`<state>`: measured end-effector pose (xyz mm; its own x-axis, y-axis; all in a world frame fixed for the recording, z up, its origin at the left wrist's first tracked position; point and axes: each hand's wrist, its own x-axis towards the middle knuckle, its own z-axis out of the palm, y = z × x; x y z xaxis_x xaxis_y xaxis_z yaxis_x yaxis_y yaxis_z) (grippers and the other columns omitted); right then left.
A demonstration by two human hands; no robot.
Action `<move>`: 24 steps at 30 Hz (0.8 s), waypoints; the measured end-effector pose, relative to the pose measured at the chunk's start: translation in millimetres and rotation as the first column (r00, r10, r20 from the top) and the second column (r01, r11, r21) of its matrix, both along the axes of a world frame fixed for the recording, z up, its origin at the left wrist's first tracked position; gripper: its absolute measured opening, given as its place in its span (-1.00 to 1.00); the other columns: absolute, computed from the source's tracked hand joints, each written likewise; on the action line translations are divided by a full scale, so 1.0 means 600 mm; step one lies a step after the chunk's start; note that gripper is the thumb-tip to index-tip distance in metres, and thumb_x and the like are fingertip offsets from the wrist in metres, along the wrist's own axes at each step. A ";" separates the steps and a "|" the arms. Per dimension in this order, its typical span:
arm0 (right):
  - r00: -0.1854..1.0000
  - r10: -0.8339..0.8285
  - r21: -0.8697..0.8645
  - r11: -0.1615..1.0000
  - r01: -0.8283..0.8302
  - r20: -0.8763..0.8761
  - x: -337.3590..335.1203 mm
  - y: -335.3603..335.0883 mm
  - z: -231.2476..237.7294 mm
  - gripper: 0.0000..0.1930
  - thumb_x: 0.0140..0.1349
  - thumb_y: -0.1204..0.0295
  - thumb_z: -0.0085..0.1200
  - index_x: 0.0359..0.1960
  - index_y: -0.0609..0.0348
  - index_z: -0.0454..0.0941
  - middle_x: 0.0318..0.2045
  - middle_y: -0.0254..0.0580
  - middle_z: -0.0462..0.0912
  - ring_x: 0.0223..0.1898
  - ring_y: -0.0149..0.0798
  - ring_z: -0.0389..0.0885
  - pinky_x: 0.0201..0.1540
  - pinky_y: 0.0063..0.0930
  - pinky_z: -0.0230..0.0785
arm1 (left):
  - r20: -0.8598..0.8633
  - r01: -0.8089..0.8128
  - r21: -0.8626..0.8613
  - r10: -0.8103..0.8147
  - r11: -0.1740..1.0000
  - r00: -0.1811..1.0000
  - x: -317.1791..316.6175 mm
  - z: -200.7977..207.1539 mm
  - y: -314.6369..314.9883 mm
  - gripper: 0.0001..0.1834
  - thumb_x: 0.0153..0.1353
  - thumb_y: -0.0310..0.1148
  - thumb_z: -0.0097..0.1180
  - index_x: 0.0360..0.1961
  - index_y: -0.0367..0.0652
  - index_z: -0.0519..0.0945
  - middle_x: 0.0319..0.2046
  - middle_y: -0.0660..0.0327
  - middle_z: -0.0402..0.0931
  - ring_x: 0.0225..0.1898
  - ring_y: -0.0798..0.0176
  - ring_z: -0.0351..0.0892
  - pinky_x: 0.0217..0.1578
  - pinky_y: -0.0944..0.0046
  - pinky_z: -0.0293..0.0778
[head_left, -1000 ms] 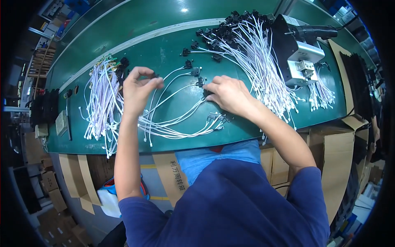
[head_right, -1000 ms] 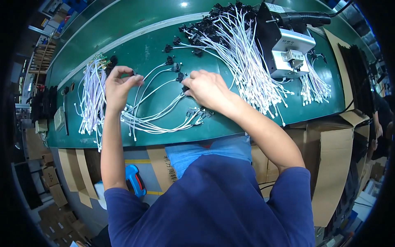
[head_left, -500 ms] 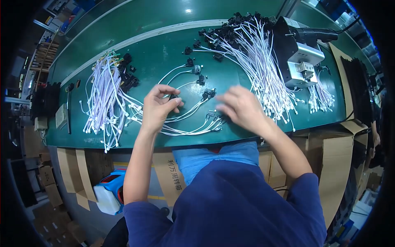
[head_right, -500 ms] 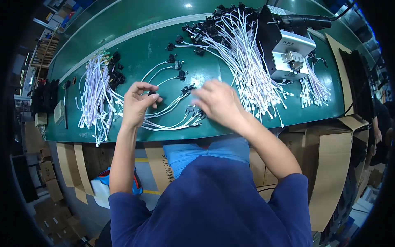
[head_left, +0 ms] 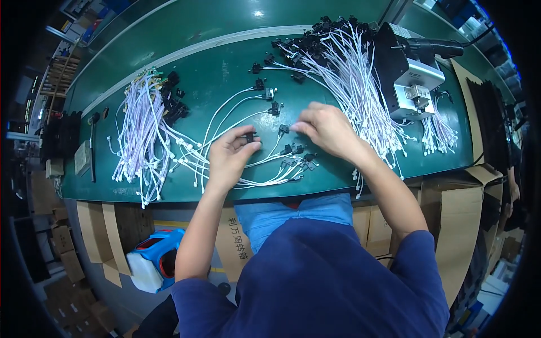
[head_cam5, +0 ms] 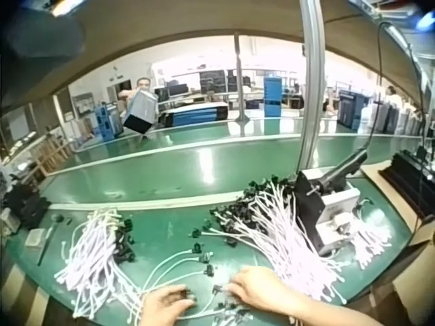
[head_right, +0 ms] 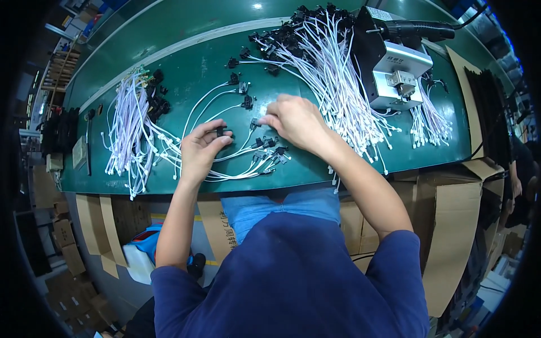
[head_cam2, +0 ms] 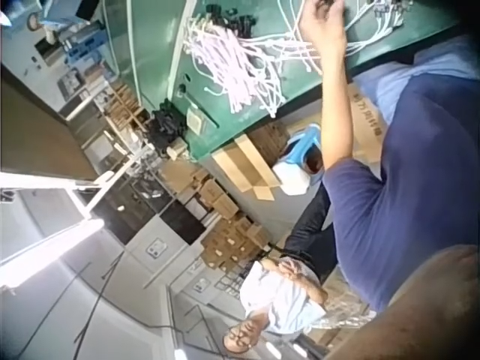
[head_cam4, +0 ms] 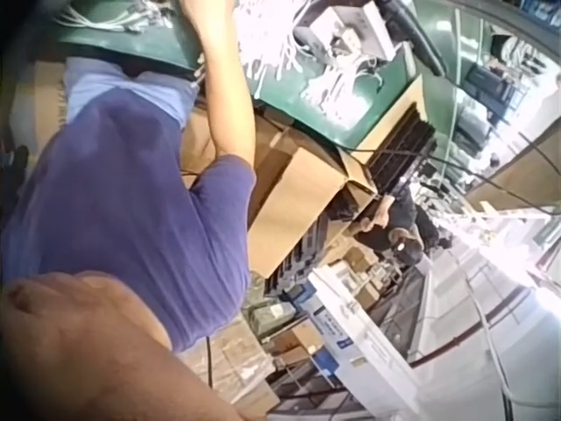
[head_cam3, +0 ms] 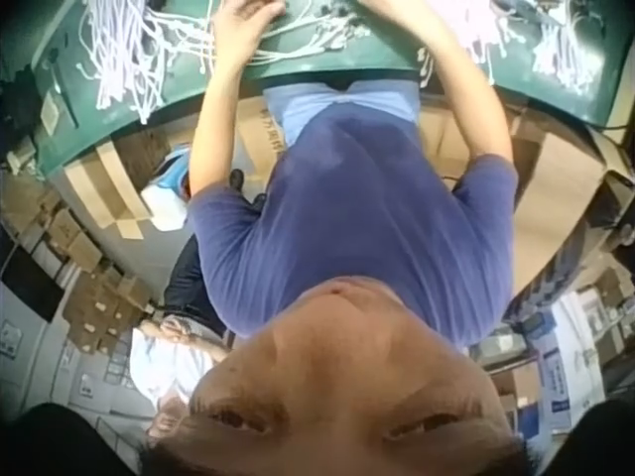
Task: The worker is assembling wiring harnesses by attaching connectors to bundles of wires at a factory workbench.
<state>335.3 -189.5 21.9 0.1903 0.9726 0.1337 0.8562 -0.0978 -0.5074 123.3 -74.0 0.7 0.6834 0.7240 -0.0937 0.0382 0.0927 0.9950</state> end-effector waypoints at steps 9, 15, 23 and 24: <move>0.990 0.138 0.193 0.971 -0.139 0.017 -0.009 0.038 -0.029 -0.85 0.03 0.41 0.23 -0.37 0.09 0.55 -0.44 -0.17 0.45 -0.33 -0.05 0.54 -0.33 -0.20 0.40 | 0.021 0.169 0.169 -0.175 0.971 0.984 0.010 -0.004 0.002 -0.60 0.06 -0.76 0.15 -0.01 -0.42 0.53 -0.04 0.04 0.48 -0.02 0.17 0.57 0.00 0.29 0.55; 0.965 0.240 0.317 0.912 -0.261 0.104 0.010 0.031 -0.050 -0.88 0.01 0.42 0.24 -0.41 0.07 0.57 -0.35 -0.30 0.55 -0.23 -0.17 0.53 -0.18 -0.31 0.42 | 0.006 0.150 0.290 -0.158 0.945 0.987 0.020 -0.011 0.007 -0.67 0.06 -0.73 0.18 -0.09 -0.41 0.57 -0.07 0.04 0.51 -0.08 0.23 0.59 -0.02 0.32 0.55; 0.980 0.196 0.297 0.935 -0.192 0.018 0.008 0.029 -0.073 -0.85 -0.02 0.40 0.28 -0.40 0.09 0.61 -0.30 -0.35 0.59 -0.20 -0.21 0.52 -0.12 -0.33 0.36 | -0.170 0.208 0.571 -0.134 0.794 0.976 0.066 -0.004 0.027 -0.66 -0.02 -0.64 0.28 -0.15 -0.31 0.60 -0.18 0.07 0.59 -0.24 0.23 0.66 -0.21 0.34 0.58; 0.986 0.165 0.282 0.945 -0.167 0.033 0.006 0.028 -0.074 -0.85 -0.02 0.40 0.28 -0.39 0.07 0.62 -0.30 -0.36 0.60 -0.20 -0.22 0.52 -0.16 -0.34 0.36 | -0.217 0.234 0.582 -0.129 0.778 0.968 0.069 -0.003 0.027 -0.60 -0.02 -0.62 0.29 -0.09 -0.28 0.57 -0.19 0.08 0.61 -0.23 0.21 0.67 -0.19 0.31 0.58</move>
